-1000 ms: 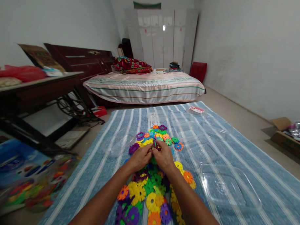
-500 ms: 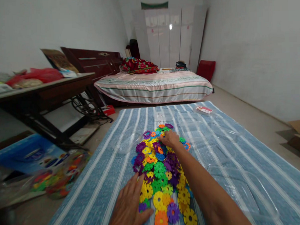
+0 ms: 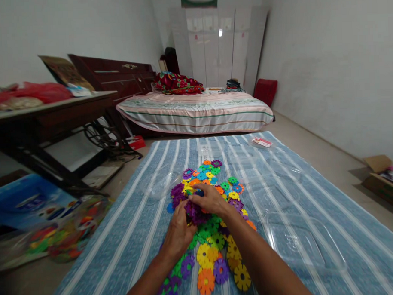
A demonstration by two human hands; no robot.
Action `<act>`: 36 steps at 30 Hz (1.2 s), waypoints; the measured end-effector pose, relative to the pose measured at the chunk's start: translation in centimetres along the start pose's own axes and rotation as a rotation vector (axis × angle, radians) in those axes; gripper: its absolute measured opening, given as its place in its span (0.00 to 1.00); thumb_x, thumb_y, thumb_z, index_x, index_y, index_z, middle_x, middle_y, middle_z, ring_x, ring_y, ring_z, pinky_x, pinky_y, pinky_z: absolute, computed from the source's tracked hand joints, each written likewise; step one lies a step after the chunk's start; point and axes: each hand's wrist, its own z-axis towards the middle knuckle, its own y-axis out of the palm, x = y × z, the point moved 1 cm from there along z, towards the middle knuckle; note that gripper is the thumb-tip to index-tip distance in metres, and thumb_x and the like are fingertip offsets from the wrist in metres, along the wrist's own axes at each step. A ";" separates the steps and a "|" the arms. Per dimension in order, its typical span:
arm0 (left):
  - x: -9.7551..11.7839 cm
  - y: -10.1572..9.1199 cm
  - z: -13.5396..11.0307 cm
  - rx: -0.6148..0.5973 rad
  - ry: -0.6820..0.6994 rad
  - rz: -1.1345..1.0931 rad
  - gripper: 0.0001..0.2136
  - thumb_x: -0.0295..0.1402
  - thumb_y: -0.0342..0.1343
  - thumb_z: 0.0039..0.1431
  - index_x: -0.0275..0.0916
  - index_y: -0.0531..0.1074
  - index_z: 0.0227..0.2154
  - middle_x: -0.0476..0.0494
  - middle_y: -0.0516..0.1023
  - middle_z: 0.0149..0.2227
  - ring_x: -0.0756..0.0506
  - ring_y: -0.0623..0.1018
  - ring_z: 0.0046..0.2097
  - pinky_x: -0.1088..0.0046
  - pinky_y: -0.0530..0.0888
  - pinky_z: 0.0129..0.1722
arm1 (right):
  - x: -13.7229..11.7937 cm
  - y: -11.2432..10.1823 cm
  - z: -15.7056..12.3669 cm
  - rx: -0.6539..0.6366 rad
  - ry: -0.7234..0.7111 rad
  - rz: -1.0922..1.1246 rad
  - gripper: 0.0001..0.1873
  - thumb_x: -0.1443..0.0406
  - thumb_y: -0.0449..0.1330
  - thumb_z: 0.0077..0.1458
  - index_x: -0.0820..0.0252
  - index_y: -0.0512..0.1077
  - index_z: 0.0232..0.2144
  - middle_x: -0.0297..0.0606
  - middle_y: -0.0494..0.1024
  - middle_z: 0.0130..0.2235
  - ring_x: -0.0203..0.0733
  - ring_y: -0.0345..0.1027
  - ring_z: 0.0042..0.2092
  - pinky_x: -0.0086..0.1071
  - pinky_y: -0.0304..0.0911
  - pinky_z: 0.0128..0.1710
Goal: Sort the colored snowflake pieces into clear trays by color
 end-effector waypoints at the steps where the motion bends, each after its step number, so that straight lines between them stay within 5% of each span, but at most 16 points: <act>1: -0.1 0.0 0.0 0.009 -0.005 -0.013 0.32 0.21 0.50 0.46 0.38 0.61 0.59 0.36 0.68 0.57 0.38 0.67 0.61 0.54 0.66 0.61 | 0.2 -0.5 -0.6 0.037 -0.011 0.079 0.24 0.55 0.59 0.55 0.60 0.73 0.51 0.37 0.79 0.40 0.40 0.72 0.38 0.32 0.66 0.38; 5: -0.7 0.1 -0.4 0.021 -0.066 -0.012 0.34 0.21 0.51 0.45 0.38 0.61 0.60 0.35 0.67 0.58 0.37 0.67 0.62 0.53 0.65 0.62 | 1.5 -3.0 -3.3 0.190 0.052 0.021 0.25 0.56 0.56 0.56 0.61 0.71 0.53 0.39 0.79 0.38 0.41 0.72 0.37 0.34 0.66 0.39; 10: -0.9 0.3 -0.2 0.037 -0.087 -0.025 0.33 0.22 0.51 0.44 0.36 0.62 0.59 0.35 0.68 0.59 0.37 0.67 0.62 0.53 0.64 0.63 | 2.1 -3.0 -5.3 0.090 0.170 -0.413 0.24 0.63 0.59 0.52 0.59 0.72 0.53 0.44 0.79 0.47 0.49 0.72 0.48 0.41 0.64 0.50; 13: -0.7 0.1 0.4 0.028 -0.105 -0.074 0.33 0.22 0.52 0.43 0.35 0.62 0.58 0.33 0.68 0.59 0.37 0.67 0.62 0.54 0.62 0.64 | 0.9 -1.1 -4.7 0.089 0.117 -0.377 0.25 0.64 0.60 0.51 0.57 0.72 0.53 0.43 0.76 0.53 0.50 0.68 0.55 0.42 0.60 0.56; 18: -0.8 -0.9 1.2 0.012 -0.191 -0.288 0.31 0.27 0.52 0.49 0.37 0.60 0.59 0.37 0.70 0.59 0.40 0.70 0.60 0.57 0.65 0.62 | -1.9 1.8 -3.8 0.105 -0.021 -0.141 0.26 0.68 0.58 0.51 0.56 0.71 0.54 0.39 0.77 0.52 0.45 0.70 0.54 0.39 0.63 0.55; 25: -0.9 -2.0 2.0 -0.070 -0.171 -0.503 0.29 0.33 0.56 0.50 0.38 0.63 0.58 0.35 0.72 0.56 0.40 0.70 0.60 0.60 0.67 0.61 | -1.6 1.7 -8.8 0.121 -0.294 -0.186 0.21 0.66 0.55 0.55 0.56 0.70 0.52 0.42 0.76 0.50 0.43 0.69 0.51 0.38 0.65 0.53; 32: 0.2 -0.9 4.6 -0.105 -0.186 -0.543 0.31 0.34 0.61 0.48 0.38 0.65 0.57 0.36 0.76 0.52 0.39 0.71 0.59 0.57 0.67 0.60 | 3.8 -1.3 -16.2 0.267 0.039 -0.556 0.38 0.63 0.64 0.47 0.51 0.62 0.62 0.47 0.69 0.57 0.57 0.63 0.58 0.50 0.63 0.56; 36: 1.1 0.2 5.5 -0.108 -0.154 -0.478 0.31 0.27 0.59 0.46 0.37 0.64 0.57 0.36 0.74 0.55 0.40 0.71 0.59 0.59 0.68 0.60 | 4.6 -0.6 -16.4 0.263 0.090 -0.565 0.40 0.64 0.64 0.43 0.52 0.63 0.61 0.47 0.69 0.57 0.59 0.61 0.58 0.52 0.61 0.57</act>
